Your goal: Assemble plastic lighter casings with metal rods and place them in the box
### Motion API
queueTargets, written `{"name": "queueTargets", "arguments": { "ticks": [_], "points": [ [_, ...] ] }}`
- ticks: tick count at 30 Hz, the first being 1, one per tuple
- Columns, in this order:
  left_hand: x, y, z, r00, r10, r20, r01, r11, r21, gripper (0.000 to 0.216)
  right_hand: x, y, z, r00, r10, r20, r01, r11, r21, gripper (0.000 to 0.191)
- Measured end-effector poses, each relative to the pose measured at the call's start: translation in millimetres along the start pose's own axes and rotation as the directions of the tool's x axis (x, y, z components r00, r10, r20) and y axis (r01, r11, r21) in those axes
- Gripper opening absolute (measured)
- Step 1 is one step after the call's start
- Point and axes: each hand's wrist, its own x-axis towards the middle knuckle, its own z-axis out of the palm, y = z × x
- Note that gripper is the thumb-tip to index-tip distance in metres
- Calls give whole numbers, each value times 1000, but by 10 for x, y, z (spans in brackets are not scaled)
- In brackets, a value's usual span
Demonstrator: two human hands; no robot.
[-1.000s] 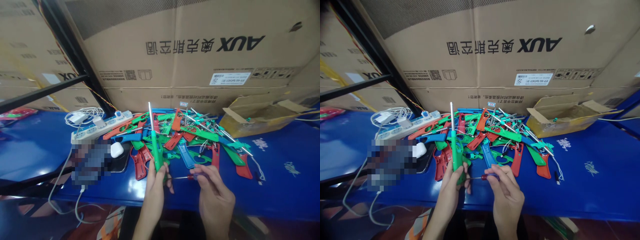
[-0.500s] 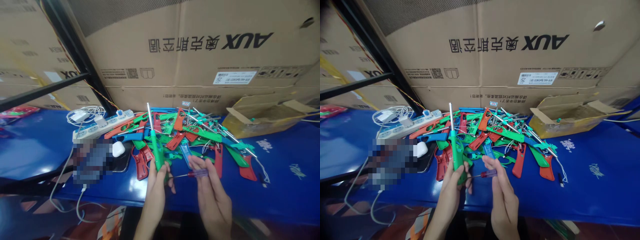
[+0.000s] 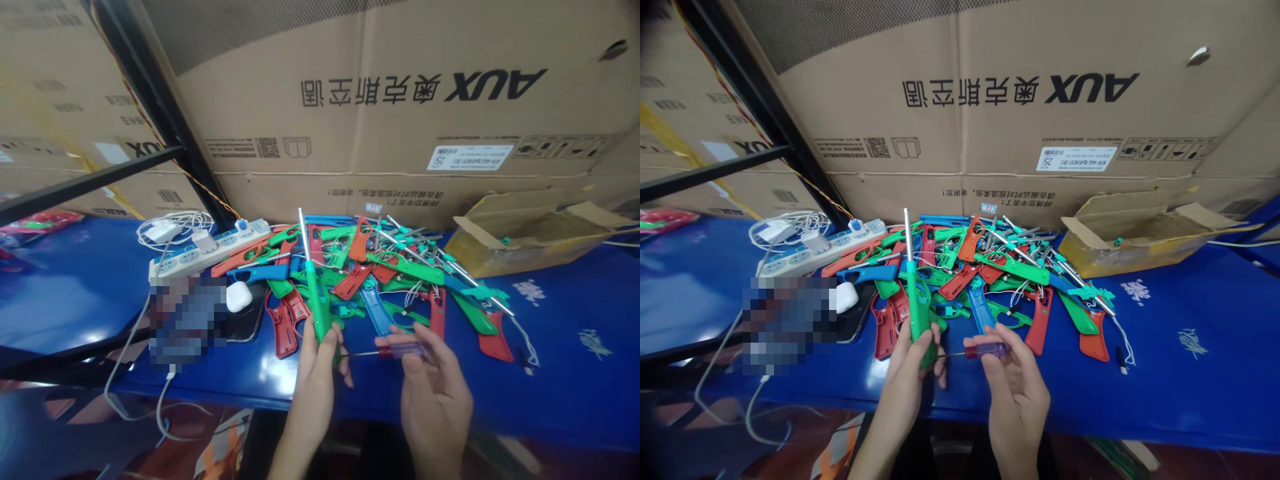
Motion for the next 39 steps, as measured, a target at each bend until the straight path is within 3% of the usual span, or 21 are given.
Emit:
{"name": "queueTargets", "arguments": {
  "ticks": [3, 7, 12, 18, 24, 29, 35, 39],
  "points": [
    [0, 0, 2, 1000, -8, -5, 8, 1000, 3, 27, 11, -9, -19, 998, -57, 8, 57, 997, -51, 26],
    [7, 1, 4, 1000, 1, -22, -1, 1000, -7, 28, 19, -20, -16, 998, -23, 53, 23, 1000, -12, 34],
    [10, -1, -2, 1000, -19, -23, 19, 1000, -9, 31, 7, 12, -4, 999, -35, 2, 35, 998, 46, 37],
    [26, -35, -6, 999, -22, -41, 21, 999, -31, 34, 44, -20, 31, 994, 1, 111, -9, 997, 73, 44],
    [23, -23, -1, 999, -31, -44, 31, 999, -19, 36, 3, -27, 29, 1000, 27, -5, -27, 999, 44, 33],
    [14, -12, 6, 999, -23, -41, 22, 1000, -21, 37, 17, -42, 30, 997, -10, 72, 9, 1000, 13, 41],
    [3, 12, 16, 998, -53, -44, 53, 999, -3, 39, -11, -51, 17, 1000, 6, 0, -6, 998, 59, 30],
    [4, 7, 9, 997, -62, -40, 62, 998, 13, 40, -36, -61, 8, 998, -35, 52, 34, 999, 2, 28]
  ]
}}
